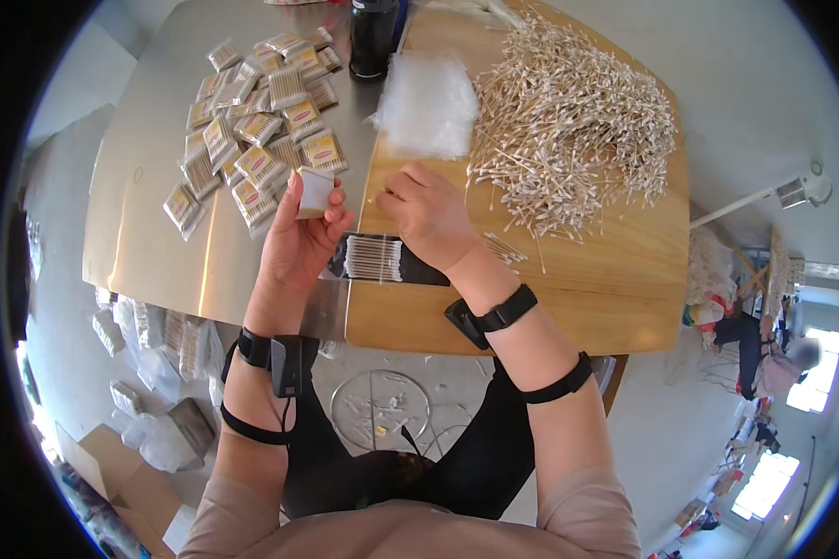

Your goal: Arranging and packaging cotton swabs into clear plastic bags.

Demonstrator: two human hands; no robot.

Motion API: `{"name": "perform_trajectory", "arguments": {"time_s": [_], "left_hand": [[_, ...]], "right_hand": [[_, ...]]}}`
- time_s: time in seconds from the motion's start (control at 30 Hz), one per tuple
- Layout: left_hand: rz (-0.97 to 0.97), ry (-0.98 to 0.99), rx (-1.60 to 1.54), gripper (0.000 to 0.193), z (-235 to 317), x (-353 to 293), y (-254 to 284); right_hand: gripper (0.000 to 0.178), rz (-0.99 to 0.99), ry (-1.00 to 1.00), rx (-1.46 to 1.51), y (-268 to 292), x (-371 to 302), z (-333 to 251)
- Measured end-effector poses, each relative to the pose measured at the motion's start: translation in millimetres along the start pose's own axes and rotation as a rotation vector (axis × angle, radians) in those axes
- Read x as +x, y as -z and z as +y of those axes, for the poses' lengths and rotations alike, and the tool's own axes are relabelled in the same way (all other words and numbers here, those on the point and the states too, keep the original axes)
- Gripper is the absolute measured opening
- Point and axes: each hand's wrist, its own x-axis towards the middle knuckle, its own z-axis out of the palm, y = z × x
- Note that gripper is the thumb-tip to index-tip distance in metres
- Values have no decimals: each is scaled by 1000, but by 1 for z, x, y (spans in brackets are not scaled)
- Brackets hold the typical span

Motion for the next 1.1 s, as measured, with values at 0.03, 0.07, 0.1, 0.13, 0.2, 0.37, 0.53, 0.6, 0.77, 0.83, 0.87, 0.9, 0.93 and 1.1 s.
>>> {"name": "perform_trajectory", "arguments": {"time_s": [0.03, 0.07, 0.1, 0.13, 0.2, 0.37, 0.53, 0.6, 0.77, 0.83, 0.87, 0.9, 0.93, 1.1], "left_hand": [[4, -1, -3, 45, 2, -1, 1], [7, -21, 1, 45, 3, -2, 1], [9, -41, 5, 46, 5, -3, 1], [7, -39, -1, 46, 5, -2, 2], [11, -34, -15, 45, 5, -2, 2], [-26, -3, 25, 42, -1, -1, 5], [-138, 64, 70, 37, -6, -2, 3], [-163, 79, 142, 37, -17, 0, 2], [-157, 169, 338, 38, -19, -11, -12], [-217, 207, 332, 40, -22, -11, -10], [-206, 237, 321, 42, -24, -13, -15], [-193, 267, 310, 44, -24, -13, -20], [-212, 242, 311, 47, -21, -15, -24], [-236, 220, 228, 47, -17, -11, -19]], "right_hand": [[22, -4, 1, 3, -1, -2, -1], [21, -64, 20, -12, 0, -6, 0], [21, -124, 39, -27, 1, -10, 1], [21, -129, 39, -31, 5, -15, 4], [21, -217, 78, -54, 11, -25, 9], [21, -278, 42, -48, 15, -31, 17], [19, -278, -33, -34, 20, -24, 13], [29, -303, -183, 52, 33, -21, 8], [69, -127, -365, 564, 56, 11, -31], [73, -246, -312, 569, 64, 19, -42], [78, -278, -318, 536, 60, 17, -41], [78, -274, -316, 528, 62, 16, -42], [80, -333, -368, 534, 62, 18, -44], [74, -210, -299, 462, 46, 13, -54]]}}
